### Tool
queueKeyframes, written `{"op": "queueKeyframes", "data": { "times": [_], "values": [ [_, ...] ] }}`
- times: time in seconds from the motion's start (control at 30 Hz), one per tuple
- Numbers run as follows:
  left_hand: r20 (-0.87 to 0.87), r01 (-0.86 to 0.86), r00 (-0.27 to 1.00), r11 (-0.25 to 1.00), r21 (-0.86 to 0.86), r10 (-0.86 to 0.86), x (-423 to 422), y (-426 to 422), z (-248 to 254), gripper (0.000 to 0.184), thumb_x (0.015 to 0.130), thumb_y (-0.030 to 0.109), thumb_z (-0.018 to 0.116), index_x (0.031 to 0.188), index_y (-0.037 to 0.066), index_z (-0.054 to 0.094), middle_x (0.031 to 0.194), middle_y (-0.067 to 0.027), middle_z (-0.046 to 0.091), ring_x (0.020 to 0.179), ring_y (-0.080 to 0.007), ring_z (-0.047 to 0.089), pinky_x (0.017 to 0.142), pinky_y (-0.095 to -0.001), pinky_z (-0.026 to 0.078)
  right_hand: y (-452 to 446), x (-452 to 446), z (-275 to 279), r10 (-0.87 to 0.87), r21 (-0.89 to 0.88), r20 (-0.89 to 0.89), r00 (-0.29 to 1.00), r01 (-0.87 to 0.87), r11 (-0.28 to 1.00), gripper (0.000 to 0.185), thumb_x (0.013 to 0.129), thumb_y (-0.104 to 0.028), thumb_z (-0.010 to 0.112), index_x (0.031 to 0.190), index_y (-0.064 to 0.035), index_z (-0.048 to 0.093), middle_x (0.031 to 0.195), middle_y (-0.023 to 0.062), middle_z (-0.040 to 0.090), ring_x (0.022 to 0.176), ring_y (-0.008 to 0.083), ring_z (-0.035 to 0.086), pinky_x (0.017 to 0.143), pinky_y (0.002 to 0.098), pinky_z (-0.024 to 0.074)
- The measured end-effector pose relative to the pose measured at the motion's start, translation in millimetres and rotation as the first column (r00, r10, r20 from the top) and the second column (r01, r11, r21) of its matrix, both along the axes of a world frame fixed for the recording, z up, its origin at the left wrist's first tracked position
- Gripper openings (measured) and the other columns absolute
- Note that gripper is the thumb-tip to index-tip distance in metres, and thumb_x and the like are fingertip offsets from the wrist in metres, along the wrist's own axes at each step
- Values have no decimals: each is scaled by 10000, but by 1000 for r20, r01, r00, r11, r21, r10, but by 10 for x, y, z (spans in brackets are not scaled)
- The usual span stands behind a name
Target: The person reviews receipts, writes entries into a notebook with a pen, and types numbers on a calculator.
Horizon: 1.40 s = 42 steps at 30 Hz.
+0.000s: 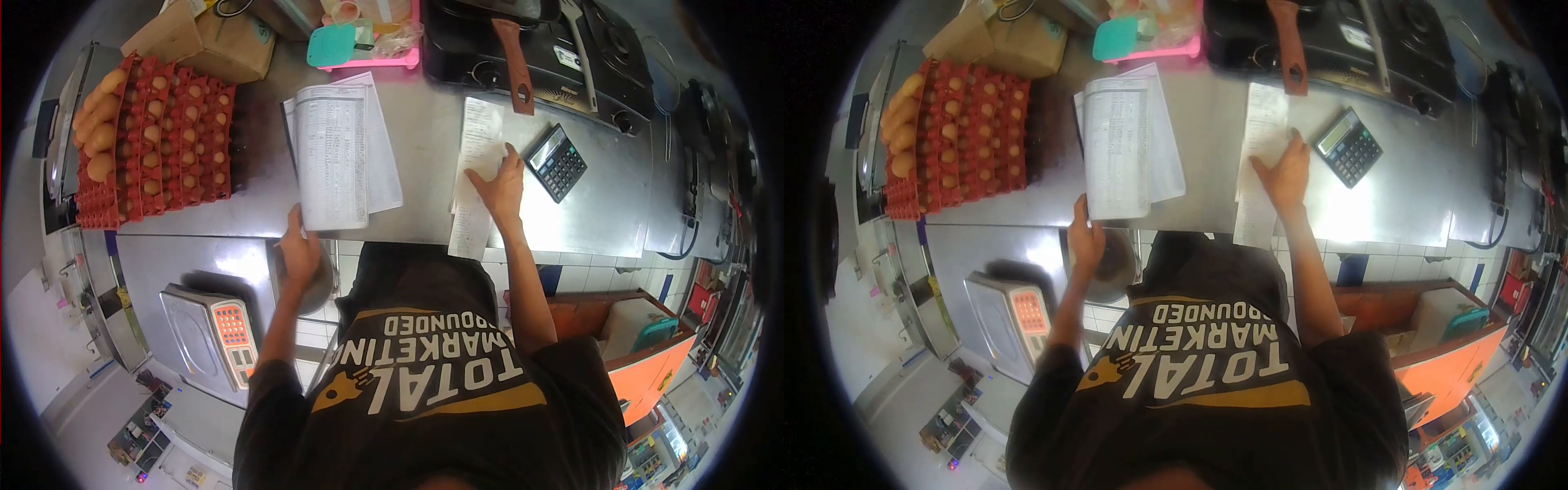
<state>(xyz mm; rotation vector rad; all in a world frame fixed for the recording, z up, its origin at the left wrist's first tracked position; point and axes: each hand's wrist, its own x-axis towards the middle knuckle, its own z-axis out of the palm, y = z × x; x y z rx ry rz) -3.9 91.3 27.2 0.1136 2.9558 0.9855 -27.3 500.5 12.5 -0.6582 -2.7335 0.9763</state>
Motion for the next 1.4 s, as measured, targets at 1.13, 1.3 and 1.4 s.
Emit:
{"op": "queueKeyframes", "data": {
  "times": [1.13, 1.3, 1.4],
  "values": [
    [614, -658, 751, 349, 667, 241, 81, 680, 515, 304, 1016, 204, 633, 1191, -39, 680, 1023, -81, 742, 859, -136, 690, 767, -293, 556, -1469, -591, 510, 670, -625, 8, 742, -520, 583, 235, 921, -106, 719, 1104, 23, 648, 949, 117, 740, 854, 171, 711, 768, 314, 568],
    [669, -712, 681, 485, 508, 298, -67, -124, 517, 301, 999, 179, 642, 1181, -58, 667, 1054, -112, 739, 903, -164, 710, 769, -311, 570, -2290, -1042, 102, 573, -322, 95, 814, -520, 791, 271, 859, -233, 722, 985, 2, 668, 852, 183, 726, 805, 389, 711, 711, 453, 569],
    [703, -739, 663, 372, 561, 256, -273, -359, 496, 321, 987, 166, 648, 1205, -70, 645, 1078, -133, 732, 895, -178, 714, 775, -319, 574, -2601, -1236, 67, 532, -169, 236, 813, -505, 847, 258, 857, -259, 704, 941, -17, 676, 848, 180, 725, 821, 390, 712, 717, 469, 569]
  ]
}}
